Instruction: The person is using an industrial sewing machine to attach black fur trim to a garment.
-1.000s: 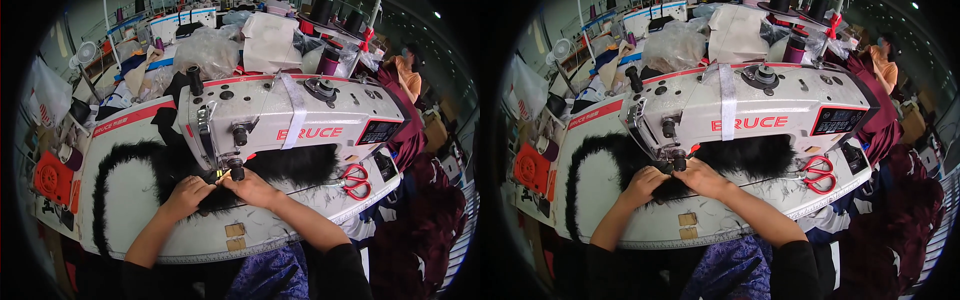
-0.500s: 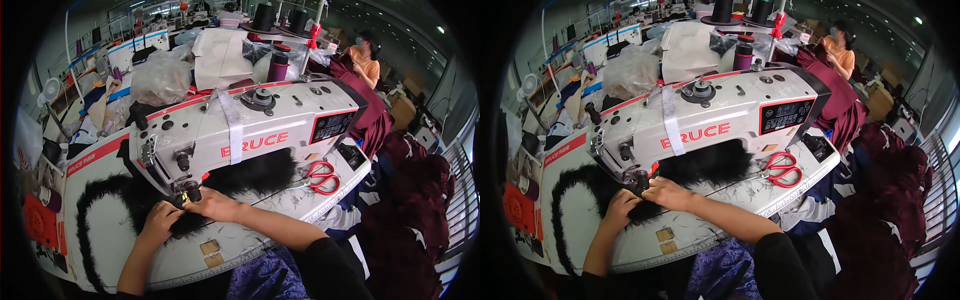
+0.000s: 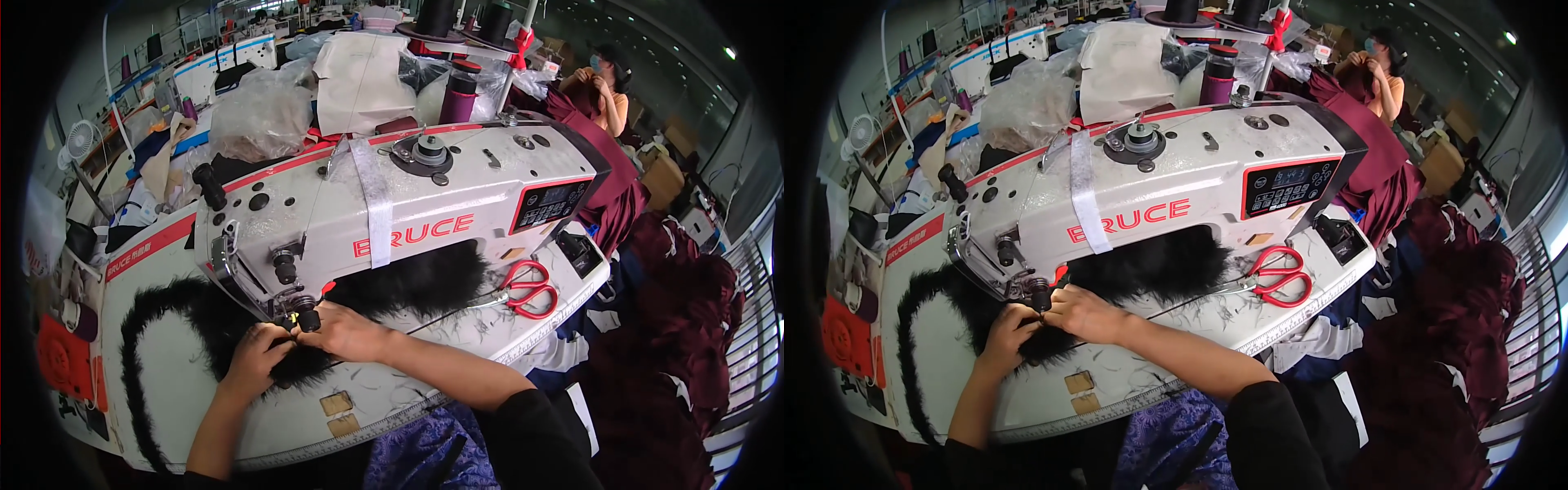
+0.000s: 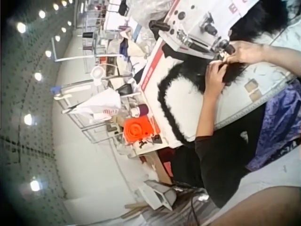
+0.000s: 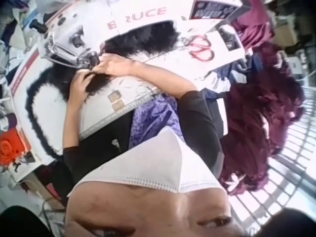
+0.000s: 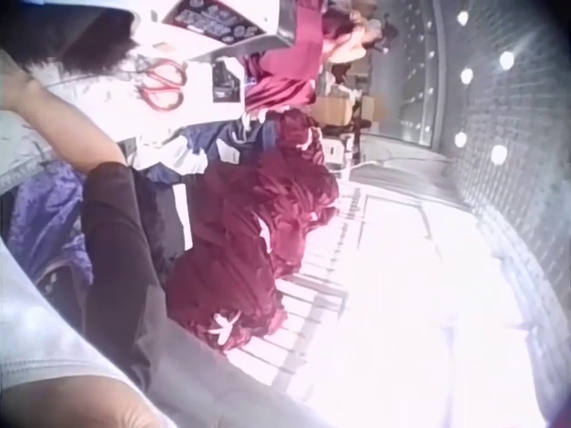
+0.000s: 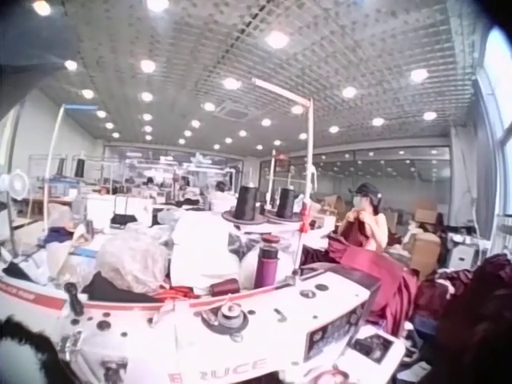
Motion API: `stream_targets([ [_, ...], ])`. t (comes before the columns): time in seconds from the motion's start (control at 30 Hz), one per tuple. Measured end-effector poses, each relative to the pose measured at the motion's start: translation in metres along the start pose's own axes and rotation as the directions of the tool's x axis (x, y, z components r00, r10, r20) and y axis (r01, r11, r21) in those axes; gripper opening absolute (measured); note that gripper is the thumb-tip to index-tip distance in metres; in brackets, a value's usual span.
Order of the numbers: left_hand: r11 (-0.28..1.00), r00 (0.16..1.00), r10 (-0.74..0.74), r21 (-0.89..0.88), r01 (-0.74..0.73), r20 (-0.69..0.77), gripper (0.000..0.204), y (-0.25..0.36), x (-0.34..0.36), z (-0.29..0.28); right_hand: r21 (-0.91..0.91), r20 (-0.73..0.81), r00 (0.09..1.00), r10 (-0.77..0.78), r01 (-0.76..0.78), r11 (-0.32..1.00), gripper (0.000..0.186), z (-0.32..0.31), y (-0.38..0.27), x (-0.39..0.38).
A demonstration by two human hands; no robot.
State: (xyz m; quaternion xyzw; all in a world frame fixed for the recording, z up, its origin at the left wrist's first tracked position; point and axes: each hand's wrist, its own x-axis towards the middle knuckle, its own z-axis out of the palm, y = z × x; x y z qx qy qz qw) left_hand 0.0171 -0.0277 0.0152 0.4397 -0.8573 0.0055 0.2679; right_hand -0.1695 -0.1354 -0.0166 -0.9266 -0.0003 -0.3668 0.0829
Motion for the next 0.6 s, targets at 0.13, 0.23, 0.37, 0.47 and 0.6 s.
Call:
stream_targets([
  [0.13,0.999,1.0,-0.01,0.036,0.01,0.001,0.028,0.001,-0.002,0.004,0.006,0.025,1.0,0.012,-0.012,1.0,0.014,-0.002,-0.001,0.0],
  [0.23,0.998,0.999,0.016,0.056,-0.019,0.039,0.021,0.001,-0.003,0.002,-0.002,0.012,1.0,-0.003,0.003,1.0,0.015,0.001,-0.001,-0.001],
  [0.37,0.995,0.998,0.03,0.09,-0.034,0.052,0.017,0.002,-0.002,0.002,0.012,0.146,0.987,0.059,-0.061,0.998,0.019,0.001,0.0,-0.002],
  [0.47,0.997,0.999,0.033,0.072,-0.034,0.015,0.028,0.005,-0.001,0.002,-0.001,0.065,0.997,0.04,-0.04,0.999,0.017,0.002,-0.003,-0.001],
  [0.6,0.997,0.995,-0.065,0.045,0.062,0.071,0.031,0.006,-0.005,0.001,0.034,0.083,0.99,0.11,-0.113,0.993,0.021,0.007,-0.004,-0.002],
])
